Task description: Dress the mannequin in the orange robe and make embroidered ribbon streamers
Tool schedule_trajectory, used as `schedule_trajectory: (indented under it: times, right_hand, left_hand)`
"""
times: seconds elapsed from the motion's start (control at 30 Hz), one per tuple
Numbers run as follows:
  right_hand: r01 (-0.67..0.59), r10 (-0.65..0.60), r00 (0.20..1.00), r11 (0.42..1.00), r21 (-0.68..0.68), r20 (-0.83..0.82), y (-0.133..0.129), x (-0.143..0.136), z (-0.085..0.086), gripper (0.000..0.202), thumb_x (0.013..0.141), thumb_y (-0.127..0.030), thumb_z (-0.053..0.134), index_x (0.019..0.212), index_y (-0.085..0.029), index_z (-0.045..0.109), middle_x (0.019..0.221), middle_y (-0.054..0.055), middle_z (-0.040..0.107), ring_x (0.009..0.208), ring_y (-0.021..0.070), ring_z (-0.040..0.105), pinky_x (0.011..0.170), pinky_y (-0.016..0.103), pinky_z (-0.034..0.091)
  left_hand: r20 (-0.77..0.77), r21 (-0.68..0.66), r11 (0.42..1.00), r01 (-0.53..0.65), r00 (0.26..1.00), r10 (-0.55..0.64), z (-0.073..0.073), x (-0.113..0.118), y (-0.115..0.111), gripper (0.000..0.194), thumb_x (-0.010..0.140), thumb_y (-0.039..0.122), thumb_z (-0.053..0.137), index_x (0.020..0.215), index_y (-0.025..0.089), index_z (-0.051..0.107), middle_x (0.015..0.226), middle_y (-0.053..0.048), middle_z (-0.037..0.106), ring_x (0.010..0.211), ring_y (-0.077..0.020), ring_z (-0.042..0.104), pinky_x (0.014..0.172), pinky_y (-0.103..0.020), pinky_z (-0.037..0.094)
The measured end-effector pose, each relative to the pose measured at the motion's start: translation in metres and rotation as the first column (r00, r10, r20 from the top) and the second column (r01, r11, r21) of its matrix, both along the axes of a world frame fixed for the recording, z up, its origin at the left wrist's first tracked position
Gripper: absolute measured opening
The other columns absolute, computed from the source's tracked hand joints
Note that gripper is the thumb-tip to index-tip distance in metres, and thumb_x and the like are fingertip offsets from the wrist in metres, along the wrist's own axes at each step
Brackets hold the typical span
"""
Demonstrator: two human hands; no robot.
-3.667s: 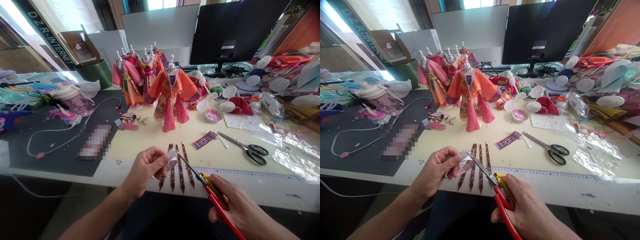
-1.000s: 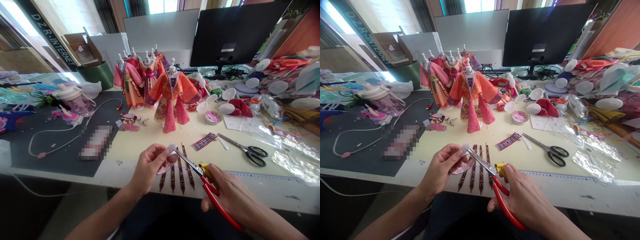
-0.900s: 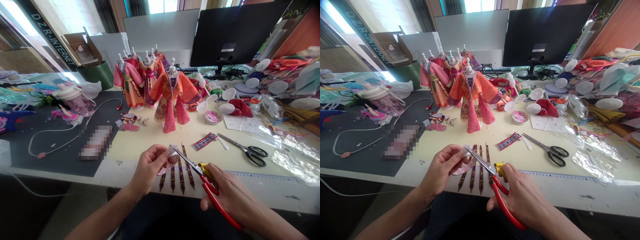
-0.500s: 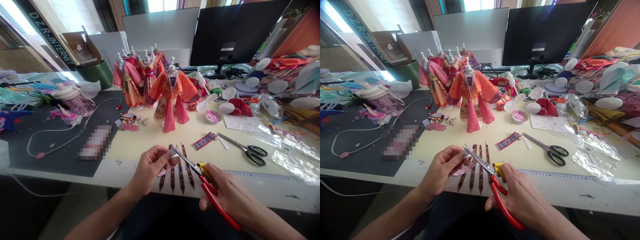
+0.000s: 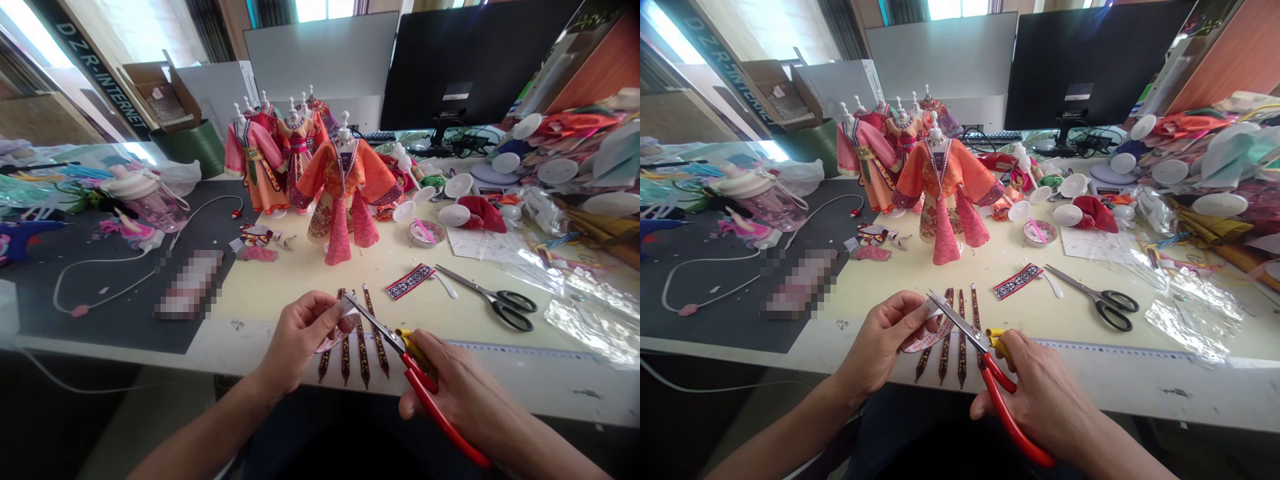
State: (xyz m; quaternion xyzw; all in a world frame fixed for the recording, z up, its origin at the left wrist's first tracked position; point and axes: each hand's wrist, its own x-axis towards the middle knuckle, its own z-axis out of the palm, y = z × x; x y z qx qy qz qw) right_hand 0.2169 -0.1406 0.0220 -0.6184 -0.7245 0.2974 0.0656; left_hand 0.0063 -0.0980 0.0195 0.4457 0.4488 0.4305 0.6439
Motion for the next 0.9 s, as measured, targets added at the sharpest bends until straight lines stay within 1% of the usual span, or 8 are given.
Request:
schedule_trajectory:
  times: [0.13, 0.3, 0.5, 0.73, 0.9]
  right_hand:
    - [0.016, -0.016, 1.0, 1.0, -0.006, 0.027, 0.0001, 0.0009, -0.0014, 0.028, 0.062, -0.029, 0.06, 0.068, -0.023, 0.033, 0.066, -0.002, 0.058, 0.057, 0.0147, 0.049, 0.05, 0.024, 0.031]
    - [0.018, -0.019, 0.999, 1.0, 0.024, 0.048, 0.0013, 0.0015, -0.0031, 0.031, 0.061, -0.033, 0.063, 0.067, -0.023, 0.035, 0.063, -0.003, 0.056, 0.056, 0.0143, 0.049, 0.049, 0.024, 0.029]
    - [0.01, -0.015, 0.997, 0.997, 0.07, 0.071, -0.0002, 0.0022, -0.0039, 0.033, 0.062, -0.037, 0.064, 0.065, -0.023, 0.035, 0.062, -0.003, 0.058, 0.056, 0.0141, 0.05, 0.049, 0.024, 0.03]
    - [0.005, -0.015, 0.997, 0.991, 0.131, 0.076, 0.0001, 0.0027, -0.0056, 0.035, 0.06, -0.042, 0.069, 0.065, -0.022, 0.04, 0.061, -0.004, 0.059, 0.054, 0.0139, 0.051, 0.048, 0.024, 0.032]
    - [-0.002, -0.013, 0.996, 0.985, 0.17, 0.087, 0.0002, 0.0043, -0.0053, 0.036, 0.061, -0.047, 0.069, 0.065, -0.022, 0.044, 0.061, -0.003, 0.059, 0.053, 0.014, 0.052, 0.047, 0.024, 0.033]
  left_hand:
    - [0.014, 0.0, 1.0, 0.0, 1.0, 0.0, 0.0004, 0.0003, 0.001, 0.019, 0.08, 0.031, 0.063, 0.078, 0.013, 0.058, 0.064, 0.0, 0.063, 0.051, -0.002, 0.045, 0.047, -0.012, 0.034]
    - [0.019, 0.003, 1.0, 0.002, 1.0, -0.002, 0.001, 0.0004, 0.0018, 0.019, 0.08, 0.031, 0.063, 0.078, 0.013, 0.058, 0.064, 0.0, 0.063, 0.05, -0.0019, 0.045, 0.047, -0.012, 0.033]
    - [0.012, 0.0, 1.0, 0.002, 1.0, -0.002, 0.0006, -0.001, 0.0003, 0.019, 0.08, 0.031, 0.063, 0.077, 0.013, 0.057, 0.064, 0.0, 0.063, 0.05, -0.0022, 0.045, 0.048, -0.012, 0.033]
    - [-0.013, 0.01, 1.0, 0.004, 1.0, -0.004, 0.0002, -0.0019, -0.0002, 0.02, 0.08, 0.033, 0.063, 0.077, 0.013, 0.057, 0.065, 0.0, 0.063, 0.051, -0.0029, 0.044, 0.048, -0.013, 0.032]
    - [-0.017, 0.028, 1.0, 0.004, 1.0, -0.003, -0.0006, -0.002, 0.0015, 0.019, 0.08, 0.032, 0.063, 0.079, 0.014, 0.058, 0.066, 0.0, 0.063, 0.051, -0.0033, 0.045, 0.049, -0.015, 0.033]
